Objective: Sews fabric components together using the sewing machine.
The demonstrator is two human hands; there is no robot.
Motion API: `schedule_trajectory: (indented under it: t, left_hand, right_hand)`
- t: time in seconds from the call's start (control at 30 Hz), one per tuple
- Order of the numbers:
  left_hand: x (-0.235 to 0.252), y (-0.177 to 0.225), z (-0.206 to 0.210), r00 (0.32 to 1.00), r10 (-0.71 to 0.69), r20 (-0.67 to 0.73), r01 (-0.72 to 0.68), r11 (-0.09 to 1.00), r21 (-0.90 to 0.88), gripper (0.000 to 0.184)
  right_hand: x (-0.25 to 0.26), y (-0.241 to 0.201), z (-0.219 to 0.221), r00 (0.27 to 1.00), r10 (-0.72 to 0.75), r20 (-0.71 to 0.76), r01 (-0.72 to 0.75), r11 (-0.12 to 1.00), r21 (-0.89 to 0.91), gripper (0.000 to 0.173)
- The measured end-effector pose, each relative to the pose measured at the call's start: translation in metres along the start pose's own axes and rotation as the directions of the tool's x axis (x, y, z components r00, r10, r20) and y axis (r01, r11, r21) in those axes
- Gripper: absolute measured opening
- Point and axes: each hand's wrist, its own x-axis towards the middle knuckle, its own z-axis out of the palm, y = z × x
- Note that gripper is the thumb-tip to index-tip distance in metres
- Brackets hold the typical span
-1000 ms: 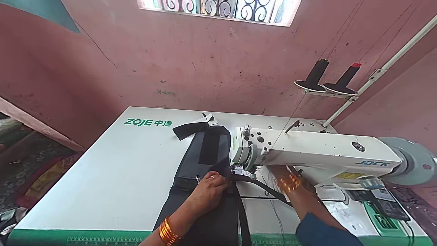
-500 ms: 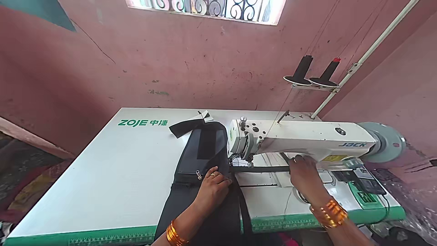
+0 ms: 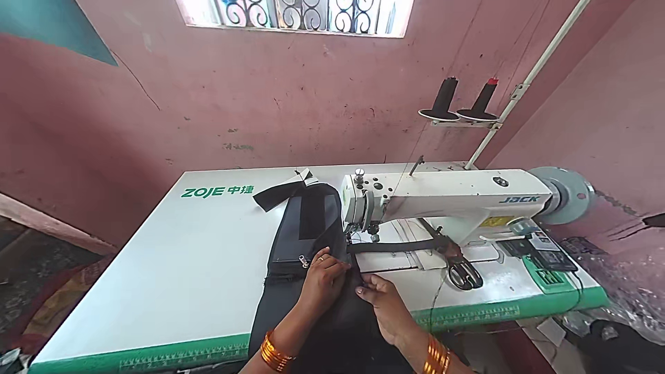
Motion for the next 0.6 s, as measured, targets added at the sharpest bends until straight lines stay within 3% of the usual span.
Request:
schedule_trajectory:
  t: [0.03, 0.13, 0.2, 0.27, 0.4, 0.43, 0.47, 0.53, 0.57, 0.6]
  left_hand:
    - [0.0, 0.001, 0.0, 1.0, -0.004, 0.006, 0.004, 1.0, 0.0, 0.022]
    - [-0.001, 0.001, 0.0, 1.0, 0.012, 0.029, -0.012, 1.0, 0.008, 0.022]
    - [-0.001, 0.001, -0.001, 0.999, 0.025, 0.044, -0.026, 0.999, 0.021, 0.022]
    - [-0.001, 0.002, 0.0, 0.997, 0.04, 0.059, -0.043, 0.998, 0.04, 0.023]
    - [-0.002, 0.002, 0.0, 0.998, 0.037, 0.052, -0.039, 0.998, 0.047, 0.022]
    - [-0.002, 0.003, 0.001, 0.999, 0.031, 0.043, -0.033, 0.998, 0.045, 0.022]
    - [-0.003, 0.003, 0.002, 0.999, 0.027, 0.034, -0.028, 0.999, 0.046, 0.022]
    - [-0.001, 0.004, 0.003, 1.0, 0.022, 0.021, -0.023, 0.999, 0.048, 0.022]
    - [0.001, 0.004, 0.003, 1.0, 0.02, 0.018, -0.021, 0.999, 0.049, 0.022]
    - [0.001, 0.004, 0.003, 1.0, 0.013, 0.025, -0.014, 0.999, 0.043, 0.023]
  right_hand:
    - [-0.007, 0.001, -0.002, 0.999, 0.032, -0.032, -0.031, 0.998, 0.056, 0.009]
    - [-0.017, 0.002, -0.007, 0.993, 0.073, -0.09, -0.063, 0.992, 0.113, 0.011]
    - [-0.019, 0.003, -0.012, 0.996, 0.062, -0.071, -0.061, 0.998, 0.024, 0.013]
    - [-0.026, 0.005, -0.018, 0.997, 0.079, 0.011, -0.076, 0.988, -0.131, 0.026]
    - [-0.057, 0.015, -0.062, 0.977, 0.198, 0.085, -0.156, 0.922, -0.354, 0.019]
    - [-0.063, 0.017, -0.082, 0.977, 0.209, 0.04, -0.161, 0.85, -0.502, 0.017]
    - [-0.069, 0.019, -0.102, 0.979, 0.206, -0.004, -0.152, 0.708, -0.69, 0.014]
    - [-0.078, 0.007, -0.124, 0.965, 0.261, -0.041, -0.124, 0.311, -0.942, 0.022]
    - [-0.081, -0.003, -0.121, 0.97, 0.24, -0.024, -0.077, 0.215, -0.974, 0.031]
    - [-0.085, -0.011, -0.11, 0.993, 0.114, 0.034, 0.009, 0.21, -0.978, 0.036]
